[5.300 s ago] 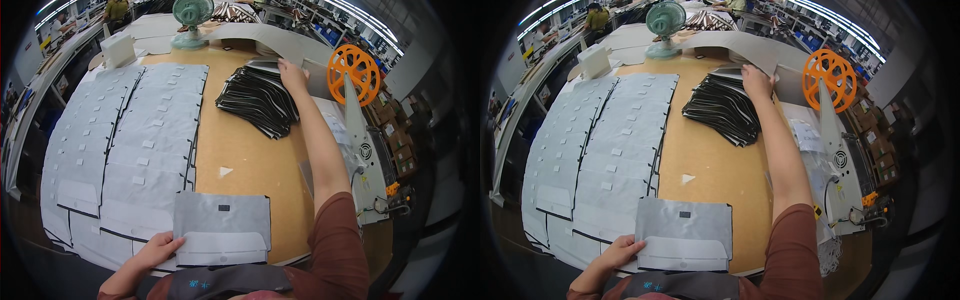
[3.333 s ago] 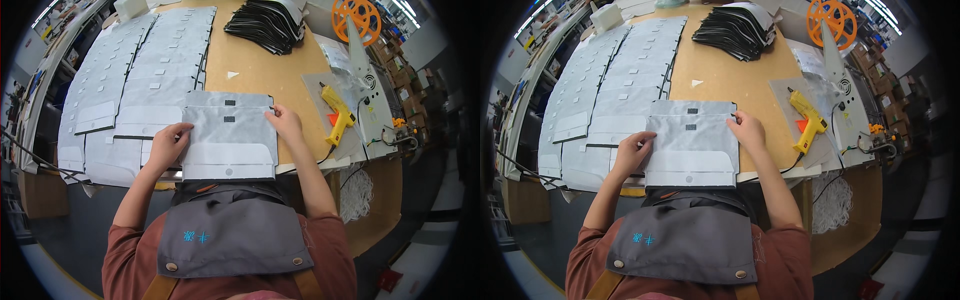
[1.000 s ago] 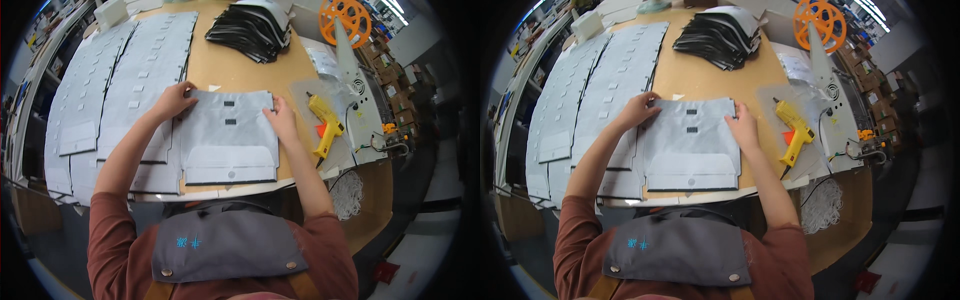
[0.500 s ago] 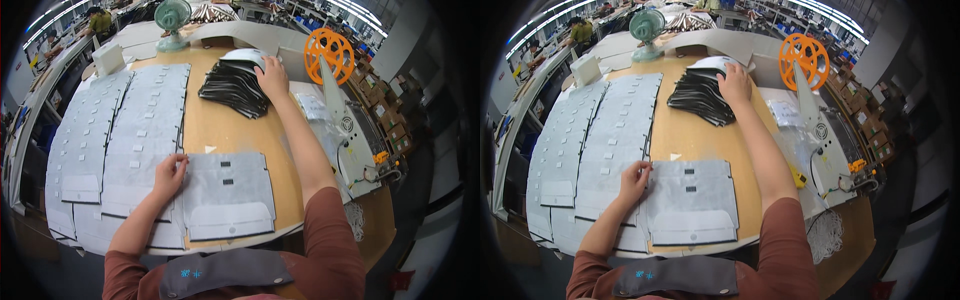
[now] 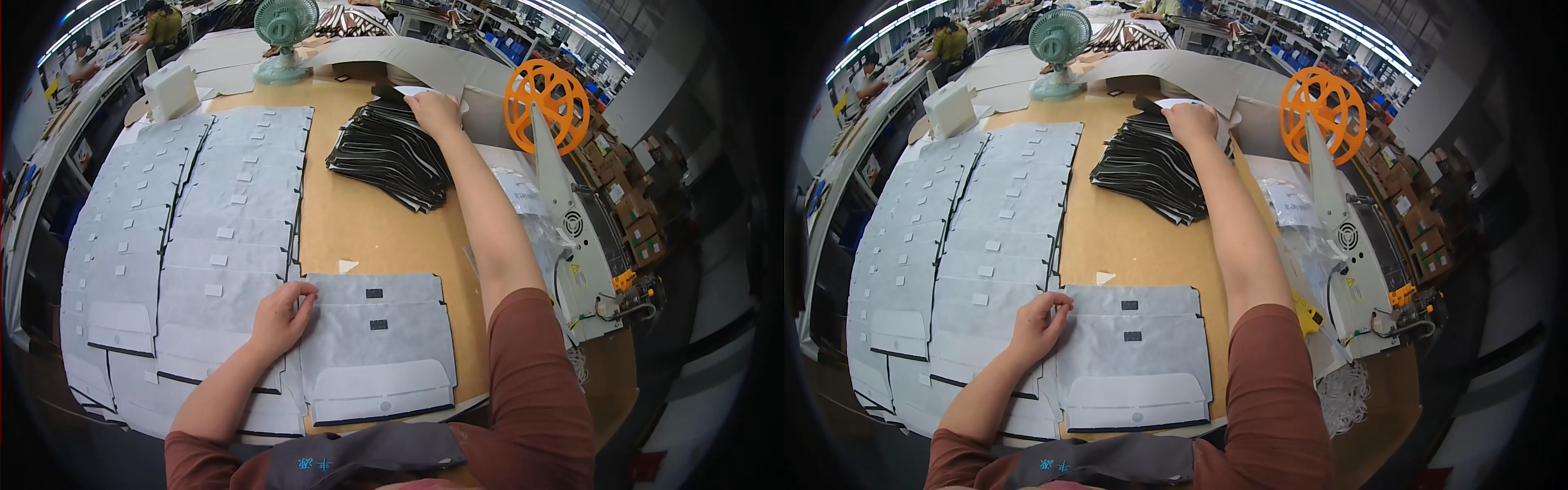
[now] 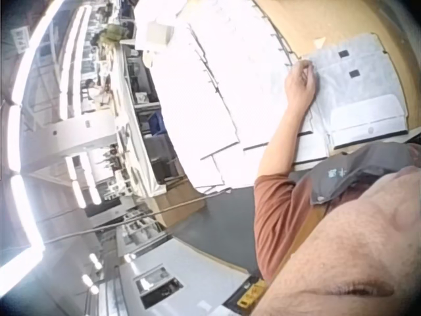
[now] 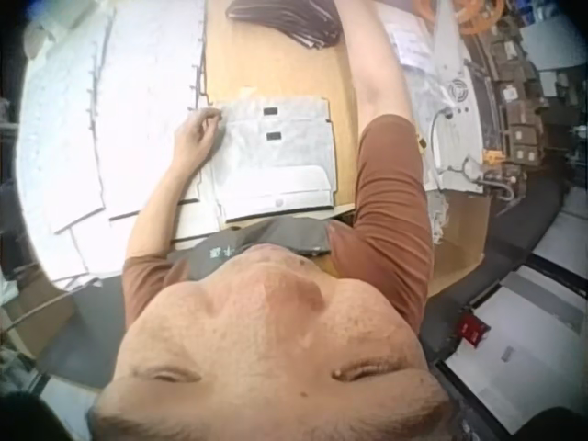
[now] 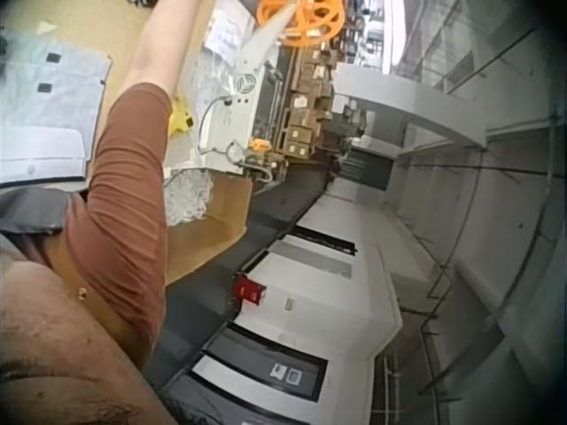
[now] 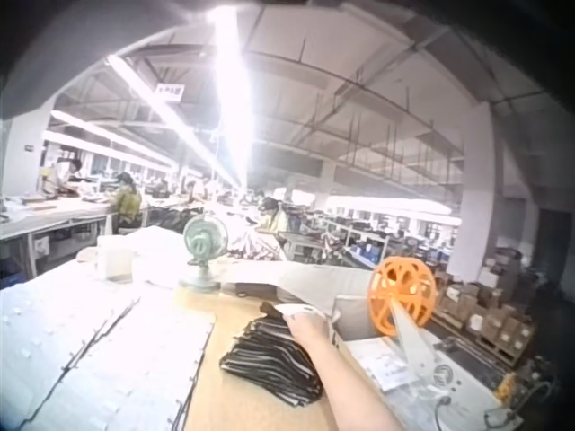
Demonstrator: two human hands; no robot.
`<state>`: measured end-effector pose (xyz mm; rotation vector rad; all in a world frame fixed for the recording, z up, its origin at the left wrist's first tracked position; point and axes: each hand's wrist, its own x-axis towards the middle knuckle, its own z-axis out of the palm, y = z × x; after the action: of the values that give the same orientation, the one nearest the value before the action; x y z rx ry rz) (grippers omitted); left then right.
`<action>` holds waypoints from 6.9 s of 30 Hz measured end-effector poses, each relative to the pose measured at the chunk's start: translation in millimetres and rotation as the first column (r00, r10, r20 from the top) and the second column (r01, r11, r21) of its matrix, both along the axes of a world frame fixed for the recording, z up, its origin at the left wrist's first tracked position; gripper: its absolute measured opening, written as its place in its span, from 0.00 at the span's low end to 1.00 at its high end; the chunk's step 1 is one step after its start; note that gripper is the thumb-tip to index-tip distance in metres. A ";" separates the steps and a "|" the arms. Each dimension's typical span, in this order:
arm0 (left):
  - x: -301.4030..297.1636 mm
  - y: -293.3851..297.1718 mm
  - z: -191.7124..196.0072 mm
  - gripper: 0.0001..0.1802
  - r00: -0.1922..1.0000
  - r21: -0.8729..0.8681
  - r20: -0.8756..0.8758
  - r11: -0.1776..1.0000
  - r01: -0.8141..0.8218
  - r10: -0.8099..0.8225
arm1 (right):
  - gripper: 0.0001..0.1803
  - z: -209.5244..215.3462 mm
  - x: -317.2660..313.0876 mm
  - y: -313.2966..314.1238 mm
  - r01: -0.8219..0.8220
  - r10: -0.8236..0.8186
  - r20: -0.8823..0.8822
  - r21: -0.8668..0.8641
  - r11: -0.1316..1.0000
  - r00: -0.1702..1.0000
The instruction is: The person uses a yellow hot glue gun to apply adhesive to small black rectangular patches on a large grey fabric panel. They then press white square pieces onto the glued areas. The process is repeated for multiple patches on the panel, which is laid out on a workbench in a factory setting.
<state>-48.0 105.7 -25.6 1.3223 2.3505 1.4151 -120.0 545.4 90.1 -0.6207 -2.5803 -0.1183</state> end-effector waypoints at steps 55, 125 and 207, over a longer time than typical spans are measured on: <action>99.1 -66.3 27.6 0.30 0.991 -0.319 0.077 0.944 -0.081 0.111 | 0.15 -110.8 324.8 -217.4 -0.099 0.059 -0.082 -0.675 0.731 0.995; 83.2 6.7 27.6 0.17 0.794 -0.295 -0.552 0.950 0.101 -0.255 | 0.24 -75.2 378.8 -184.0 0.275 -0.323 -0.168 -0.257 0.926 0.931; 65.7 -39.0 -13.7 0.16 0.789 -0.284 -0.403 0.882 0.375 -0.465 | 0.31 -51.0 381.6 -269.1 -0.179 -0.049 -0.173 -0.960 -0.215 0.984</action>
<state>17.6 66.7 -39.3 2.1426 2.1382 0.7830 261.6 276.3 39.1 -0.8609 -1.8775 2.2477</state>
